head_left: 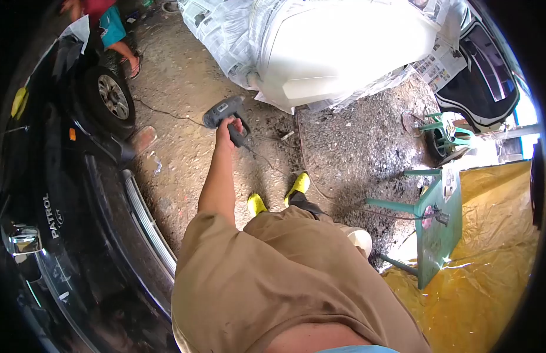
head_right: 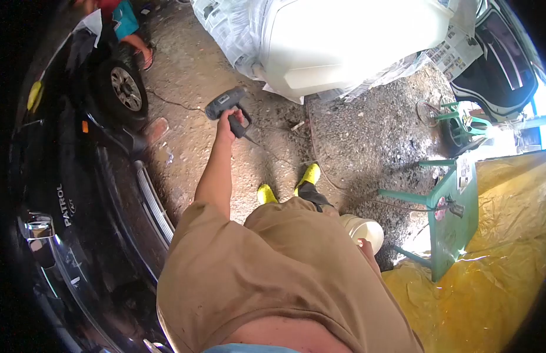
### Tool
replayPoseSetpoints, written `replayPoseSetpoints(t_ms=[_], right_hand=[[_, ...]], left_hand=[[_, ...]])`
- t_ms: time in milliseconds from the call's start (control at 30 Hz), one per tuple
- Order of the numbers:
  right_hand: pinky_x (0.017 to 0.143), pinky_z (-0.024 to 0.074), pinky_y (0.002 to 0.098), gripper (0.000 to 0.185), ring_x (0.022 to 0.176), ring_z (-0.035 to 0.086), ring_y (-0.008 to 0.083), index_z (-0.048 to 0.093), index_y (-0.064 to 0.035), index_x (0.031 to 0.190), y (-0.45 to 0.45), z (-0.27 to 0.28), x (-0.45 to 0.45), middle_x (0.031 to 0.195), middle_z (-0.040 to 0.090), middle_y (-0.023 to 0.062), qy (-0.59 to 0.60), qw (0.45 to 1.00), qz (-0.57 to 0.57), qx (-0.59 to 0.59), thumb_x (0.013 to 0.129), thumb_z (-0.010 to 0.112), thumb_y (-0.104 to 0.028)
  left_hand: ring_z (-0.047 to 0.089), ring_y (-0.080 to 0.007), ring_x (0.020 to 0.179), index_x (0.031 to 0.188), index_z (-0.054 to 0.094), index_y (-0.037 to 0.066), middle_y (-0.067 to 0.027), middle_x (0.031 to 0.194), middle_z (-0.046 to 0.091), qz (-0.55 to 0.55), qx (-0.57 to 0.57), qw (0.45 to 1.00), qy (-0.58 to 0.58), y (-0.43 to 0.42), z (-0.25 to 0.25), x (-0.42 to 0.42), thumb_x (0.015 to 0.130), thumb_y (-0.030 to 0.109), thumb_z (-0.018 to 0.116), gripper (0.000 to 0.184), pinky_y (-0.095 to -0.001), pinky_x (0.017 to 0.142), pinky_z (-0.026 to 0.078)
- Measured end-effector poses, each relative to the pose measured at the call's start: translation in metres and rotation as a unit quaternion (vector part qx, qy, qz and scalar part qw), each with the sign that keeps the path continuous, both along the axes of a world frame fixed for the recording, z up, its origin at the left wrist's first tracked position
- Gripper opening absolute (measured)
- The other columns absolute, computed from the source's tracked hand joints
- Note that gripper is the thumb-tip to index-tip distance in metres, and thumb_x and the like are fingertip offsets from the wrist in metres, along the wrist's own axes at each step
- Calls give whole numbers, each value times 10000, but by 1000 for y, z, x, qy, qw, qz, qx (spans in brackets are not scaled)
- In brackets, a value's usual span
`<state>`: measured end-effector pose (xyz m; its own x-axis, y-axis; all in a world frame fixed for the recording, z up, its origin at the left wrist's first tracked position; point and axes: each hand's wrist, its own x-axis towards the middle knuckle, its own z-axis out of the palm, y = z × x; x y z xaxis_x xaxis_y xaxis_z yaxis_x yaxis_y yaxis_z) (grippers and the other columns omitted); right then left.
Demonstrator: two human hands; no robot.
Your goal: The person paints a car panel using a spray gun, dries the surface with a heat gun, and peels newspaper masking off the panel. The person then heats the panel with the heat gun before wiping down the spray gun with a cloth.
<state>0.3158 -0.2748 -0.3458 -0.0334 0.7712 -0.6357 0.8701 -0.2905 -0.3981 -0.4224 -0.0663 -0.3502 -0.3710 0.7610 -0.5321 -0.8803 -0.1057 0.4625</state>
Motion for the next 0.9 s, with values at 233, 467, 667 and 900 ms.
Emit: replayPoseSetpoints(t_ms=[233,467,667,900], right_hand=[[947,495,412,465,1095,635,362,624,40,1177,12,-22,12,1138,653,279,48,998,-46,-21,794,729,-203],[931,503,410,507,1093,641,344,606,35,1203,2,-37,8,1136,661,265,59,997,-39,-36,804,740,-248],[892,509,409,508,1077,644,333,600,23,1213,0,-32,-17,1129,665,244,52,996,-41,-54,805,736,-247],[893,504,392,525,1097,632,319,594,10,1228,-7,-70,-29,1207,630,234,136,978,-131,-85,803,731,-268]], left_hand=[[661,-213,705,987,578,-24,-148,870,682,-18,-10,999,40,-2,22,-6,839,126,606,212,-343,631,570],[667,-200,678,1001,608,24,-116,869,688,-77,-45,993,79,-44,24,53,841,129,633,193,-332,624,566],[668,-191,724,1038,585,46,-121,906,682,-61,-38,991,115,-74,85,106,843,118,640,215,-332,691,575],[638,-155,754,1078,564,78,-82,977,664,-22,63,986,151,-81,195,133,860,97,649,235,-334,764,532]])
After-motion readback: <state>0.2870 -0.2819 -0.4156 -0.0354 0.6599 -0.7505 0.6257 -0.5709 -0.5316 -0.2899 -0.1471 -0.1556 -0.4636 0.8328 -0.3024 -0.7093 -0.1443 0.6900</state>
